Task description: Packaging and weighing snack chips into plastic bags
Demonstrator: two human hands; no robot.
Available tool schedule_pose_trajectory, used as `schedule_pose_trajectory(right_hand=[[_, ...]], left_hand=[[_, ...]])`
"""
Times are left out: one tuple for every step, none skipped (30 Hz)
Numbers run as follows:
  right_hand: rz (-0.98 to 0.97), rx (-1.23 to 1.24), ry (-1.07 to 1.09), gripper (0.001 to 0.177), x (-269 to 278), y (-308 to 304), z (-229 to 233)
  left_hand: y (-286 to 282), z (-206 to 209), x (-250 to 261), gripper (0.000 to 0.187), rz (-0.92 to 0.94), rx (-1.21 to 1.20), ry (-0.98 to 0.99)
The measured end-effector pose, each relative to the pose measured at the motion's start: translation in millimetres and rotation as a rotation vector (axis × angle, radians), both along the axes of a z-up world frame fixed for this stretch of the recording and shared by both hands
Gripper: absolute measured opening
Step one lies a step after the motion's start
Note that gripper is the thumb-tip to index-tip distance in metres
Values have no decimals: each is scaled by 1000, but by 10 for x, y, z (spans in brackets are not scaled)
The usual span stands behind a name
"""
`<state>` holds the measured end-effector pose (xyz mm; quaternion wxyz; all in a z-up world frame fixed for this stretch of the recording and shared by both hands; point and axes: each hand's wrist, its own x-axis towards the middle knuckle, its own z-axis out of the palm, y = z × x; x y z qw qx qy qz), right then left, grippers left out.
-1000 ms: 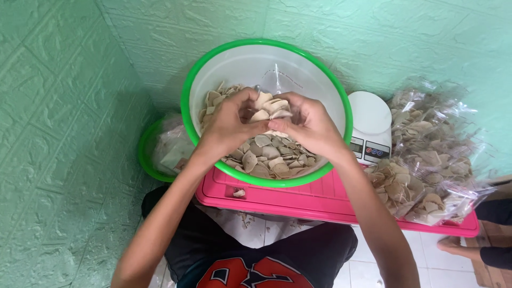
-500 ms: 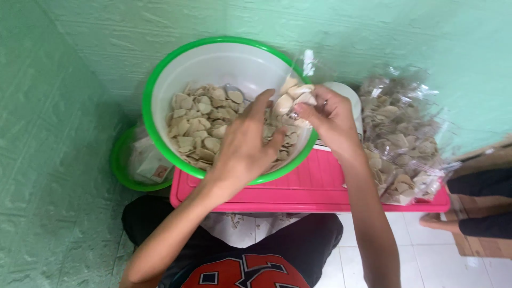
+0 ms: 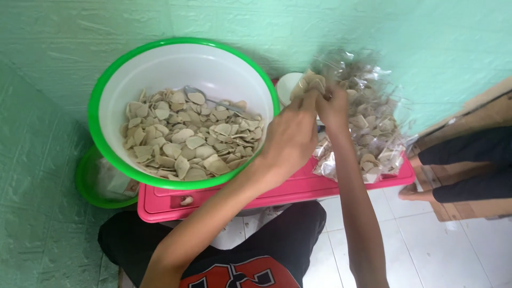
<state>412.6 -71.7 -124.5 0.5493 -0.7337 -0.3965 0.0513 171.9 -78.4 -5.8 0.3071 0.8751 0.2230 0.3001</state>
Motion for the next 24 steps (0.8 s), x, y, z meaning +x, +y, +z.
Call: schedule_pose_trajectory(right_hand=[[-8, -3, 2, 11, 53, 14, -29], [29, -43, -63, 11, 107, 29, -58], [68, -80, -130, 15, 167, 62, -75], [61, -80, -129, 15, 421, 160, -284], [3, -162, -100, 20, 661, 270, -504], [-54, -244, -70, 27, 898, 379, -725], [-55, -244, -69, 27, 634, 331, -516], [-76, -258, -39, 35, 368, 285, -308], [-95, -276, -9, 43, 94, 235, -103], [-93, -279, -8, 43, 217, 297, -187], [-158, -180, 195, 42, 353, 377, -253], [-222, -77, 397, 43, 489, 458, -315], [-221, -75, 395, 43, 510, 453, -333], [-198, -172, 124, 44, 530, 449, -349], [-171, -266, -147, 48, 548, 446, -370], [-172, -264, -147, 48, 526, 429, -325], [-128, -219, -164, 47, 501, 407, -290], [-83, -173, -180, 46, 475, 388, -256], [-82, -174, -181, 46, 431, 362, -212], [-75, -167, -204, 46, 386, 338, -168], [-67, -161, -227, 46, 337, 309, -129], [-66, -164, -228, 46, 259, 250, -76], [-92, -182, -235, 51, 196, 206, -1], [-119, -199, -242, 55, 133, 162, 72]], left_hand=[[12, -71, 114, 50, -8, -3, 2], [23, -143, 228, 48, -20, -65, -57], [46, -207, 346, 45, -31, -124, -118], [63, -319, 479, 45, -38, -124, -116], [84, -436, 599, 45, -28, -178, -185], [105, -554, 717, 44, -17, -232, -253], [118, -603, 774, 44, -18, -232, -253], [133, -652, 828, 45, 1, -233, -279], [141, -704, 876, 48, 23, -237, -305], [160, -742, 883, 48, 25, -240, -304], [197, -769, 902, 47, 48, -207, -332], [234, -792, 920, 48, 71, -174, -360], [312, -877, 975, 48, 70, -173, -362], [391, -961, 1029, 45, 92, -148, -413], [472, -1046, 1080, 43, 112, -123, -462], [542, -1127, 1123, 43, 111, -121, -463], [607, -1215, 1164, 42, 106, -89, -541], [674, -1306, 1203, 41, 102, -57, -618], [669, -1267, 1127, 41, 103, -58, -619], [666, -1229, 1048, 41, 83, -82, -617], [658, -1196, 966, 40, 64, -108, -615], [667, -1283, 939, 40, 66, -111, -616], [694, -1350, 927, 43, 94, -145, -574], [722, -1418, 918, 45, 121, -180, -532]])
